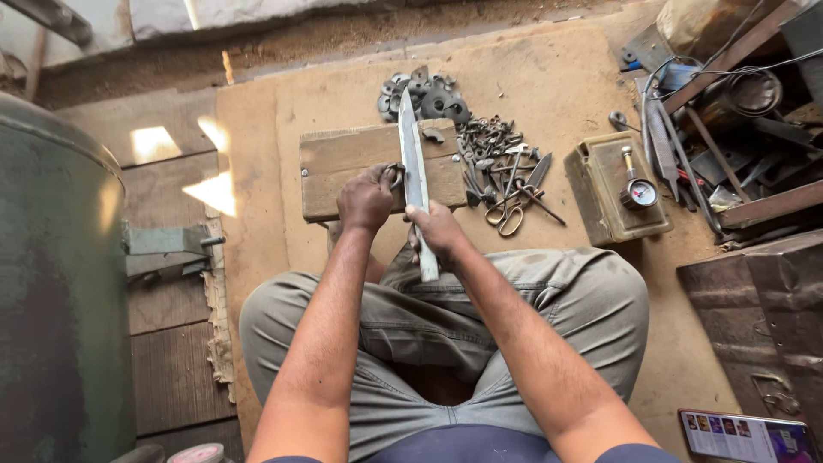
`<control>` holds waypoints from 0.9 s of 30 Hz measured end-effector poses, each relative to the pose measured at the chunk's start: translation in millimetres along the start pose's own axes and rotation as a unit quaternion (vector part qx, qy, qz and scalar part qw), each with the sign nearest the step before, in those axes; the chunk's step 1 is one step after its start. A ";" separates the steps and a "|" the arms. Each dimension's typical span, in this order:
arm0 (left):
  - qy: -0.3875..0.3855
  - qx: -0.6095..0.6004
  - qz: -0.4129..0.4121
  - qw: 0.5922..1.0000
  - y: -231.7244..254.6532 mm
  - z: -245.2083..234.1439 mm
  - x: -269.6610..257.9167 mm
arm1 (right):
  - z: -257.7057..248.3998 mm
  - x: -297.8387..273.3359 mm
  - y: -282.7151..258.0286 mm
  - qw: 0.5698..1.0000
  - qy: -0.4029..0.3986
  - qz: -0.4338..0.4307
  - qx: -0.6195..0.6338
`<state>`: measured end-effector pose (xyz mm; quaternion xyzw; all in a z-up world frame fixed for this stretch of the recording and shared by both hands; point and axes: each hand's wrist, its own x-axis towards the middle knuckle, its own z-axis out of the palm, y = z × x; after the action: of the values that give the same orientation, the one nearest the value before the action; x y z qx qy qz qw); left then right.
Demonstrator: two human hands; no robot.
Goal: The person uses a long metal blade to strip insulation from a small black wire held against a wooden block, rotating the wire and repeating the cutting motion to expose internal components.
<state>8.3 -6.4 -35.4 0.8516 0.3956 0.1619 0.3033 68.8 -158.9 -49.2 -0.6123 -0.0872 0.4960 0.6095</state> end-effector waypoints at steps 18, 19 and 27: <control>-0.040 0.035 -0.025 0.998 13.7 0.3 1.2 | 5.9 -48.7 11.9 0.999 -0.015 0.032 0.002; -0.041 0.027 -0.019 0.999 14.4 -0.4 1.5 | 5.8 -43.8 14.5 1.000 -0.004 0.020 0.016; -0.023 0.012 0.023 0.999 5.1 4.4 0.6 | 7.1 -2.0 9.5 0.999 0.020 0.005 0.033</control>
<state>13.9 -10.2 -35.5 0.8677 0.3702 0.1445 0.2985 58.0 -157.9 -54.5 -0.6022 -0.0560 0.4894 0.6282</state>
